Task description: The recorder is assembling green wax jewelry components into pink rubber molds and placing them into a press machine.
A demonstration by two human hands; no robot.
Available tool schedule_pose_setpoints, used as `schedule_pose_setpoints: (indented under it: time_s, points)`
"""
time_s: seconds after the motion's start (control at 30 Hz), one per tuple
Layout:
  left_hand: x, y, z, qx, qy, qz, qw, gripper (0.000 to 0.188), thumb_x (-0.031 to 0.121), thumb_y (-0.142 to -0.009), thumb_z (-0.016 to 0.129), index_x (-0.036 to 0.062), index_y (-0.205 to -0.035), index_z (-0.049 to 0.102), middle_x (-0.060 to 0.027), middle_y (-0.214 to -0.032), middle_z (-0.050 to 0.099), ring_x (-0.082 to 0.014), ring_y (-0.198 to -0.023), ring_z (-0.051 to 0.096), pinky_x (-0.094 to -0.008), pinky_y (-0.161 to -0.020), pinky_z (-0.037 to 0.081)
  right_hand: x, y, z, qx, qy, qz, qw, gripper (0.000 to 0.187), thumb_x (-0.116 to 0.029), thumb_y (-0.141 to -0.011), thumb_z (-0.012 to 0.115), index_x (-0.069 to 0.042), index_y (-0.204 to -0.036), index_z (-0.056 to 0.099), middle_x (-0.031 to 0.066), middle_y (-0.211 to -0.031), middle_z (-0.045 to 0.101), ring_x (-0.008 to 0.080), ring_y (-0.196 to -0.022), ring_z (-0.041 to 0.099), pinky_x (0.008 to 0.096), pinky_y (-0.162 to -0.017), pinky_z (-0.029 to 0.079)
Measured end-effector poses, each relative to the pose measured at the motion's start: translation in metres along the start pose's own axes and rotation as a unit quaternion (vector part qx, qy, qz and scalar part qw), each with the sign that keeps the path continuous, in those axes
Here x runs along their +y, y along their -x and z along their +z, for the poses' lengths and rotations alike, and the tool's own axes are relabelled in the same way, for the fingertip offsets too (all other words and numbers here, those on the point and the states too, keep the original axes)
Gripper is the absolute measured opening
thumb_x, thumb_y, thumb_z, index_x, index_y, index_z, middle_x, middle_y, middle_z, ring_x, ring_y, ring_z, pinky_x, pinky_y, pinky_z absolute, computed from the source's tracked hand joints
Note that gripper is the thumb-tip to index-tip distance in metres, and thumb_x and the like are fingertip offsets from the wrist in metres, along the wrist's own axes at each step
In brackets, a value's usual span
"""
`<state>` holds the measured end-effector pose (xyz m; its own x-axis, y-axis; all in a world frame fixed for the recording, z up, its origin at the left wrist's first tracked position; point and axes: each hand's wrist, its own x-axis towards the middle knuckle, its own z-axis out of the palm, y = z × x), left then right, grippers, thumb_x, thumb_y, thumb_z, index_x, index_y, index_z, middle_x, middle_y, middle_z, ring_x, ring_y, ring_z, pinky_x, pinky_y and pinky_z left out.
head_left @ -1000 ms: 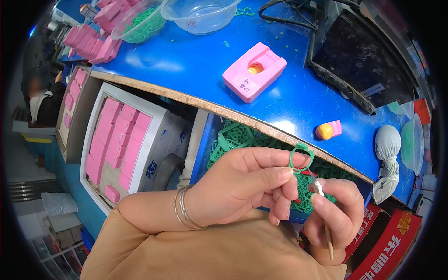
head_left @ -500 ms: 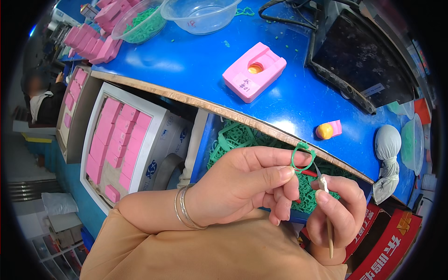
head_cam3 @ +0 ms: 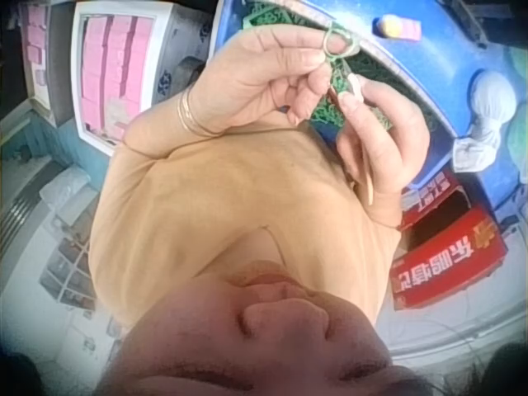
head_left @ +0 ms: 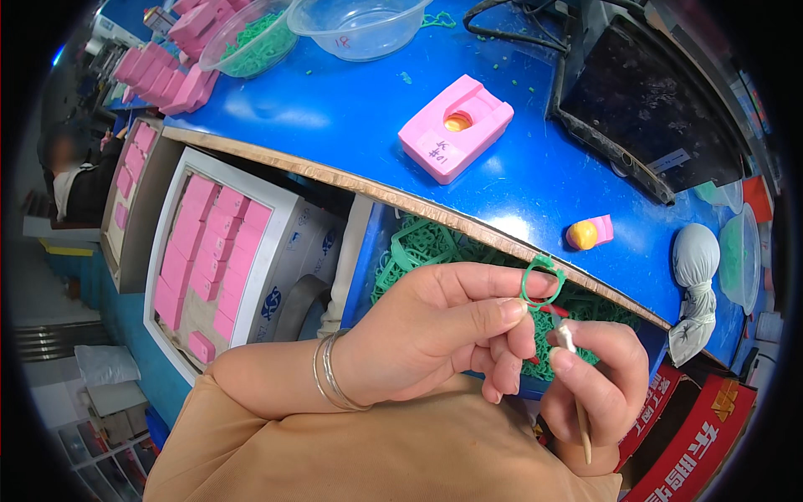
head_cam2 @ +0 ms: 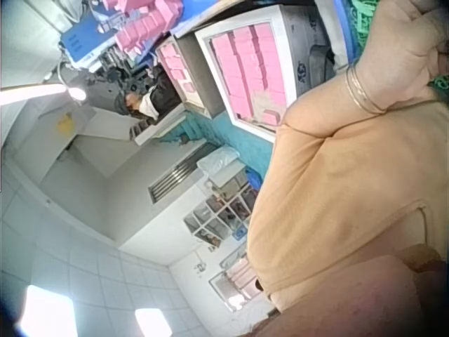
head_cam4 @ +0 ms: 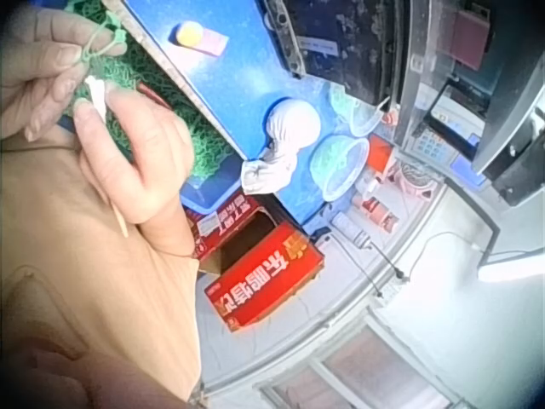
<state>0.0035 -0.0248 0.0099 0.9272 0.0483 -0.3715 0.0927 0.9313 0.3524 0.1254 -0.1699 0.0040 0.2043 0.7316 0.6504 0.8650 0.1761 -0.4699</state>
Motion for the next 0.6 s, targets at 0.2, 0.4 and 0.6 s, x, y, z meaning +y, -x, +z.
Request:
schedule_pose_setpoints:
  time_s: [0.2, 0.4, 0.6]
  points:
    - [-0.003, -0.001, 0.002, 0.014, -0.094, 0.050, 0.994, 0.041, 0.004, -0.088, 0.046, -0.0001, -0.128, 0.036, -0.0121, -0.077, 0.059, -0.0200, -0.063, 0.060, -0.0288, -0.056, 0.050, -0.002, -0.002, -0.004, -0.015, -0.125, 0.039, 0.991, 0.020, -0.014, -0.074, 0.064, -0.006, -0.091, 0.061, 0.0116, -0.085, 0.058, 0.0206, -0.063, 0.059, 0.0284, -0.052, 0.045]
    - [-0.001, 0.000, 0.003, 0.031, -0.173, 0.114, 0.978, 0.055, -0.005, -0.081, 0.054, 0.0004, -0.131, 0.031, -0.0111, -0.076, 0.059, -0.0179, -0.069, 0.061, -0.0290, -0.064, 0.051, -0.004, 0.007, -0.007, 0.048, -0.151, 0.087, 0.983, 0.021, -0.009, -0.076, 0.058, -0.005, -0.096, 0.053, 0.0128, -0.084, 0.057, 0.0201, -0.062, 0.058, 0.0293, -0.051, 0.044]
    - [-0.006, 0.002, 0.001, 0.018, -0.202, 0.112, 0.973, 0.050, -0.006, -0.080, 0.056, 0.0000, -0.127, 0.039, -0.0120, -0.079, 0.061, -0.0171, -0.071, 0.061, -0.0280, -0.065, 0.051, -0.002, 0.004, -0.008, 0.021, -0.137, 0.075, 0.988, 0.022, -0.009, -0.075, 0.058, -0.004, -0.096, 0.052, 0.0131, -0.083, 0.057, 0.0194, -0.058, 0.055, 0.0291, -0.050, 0.043]
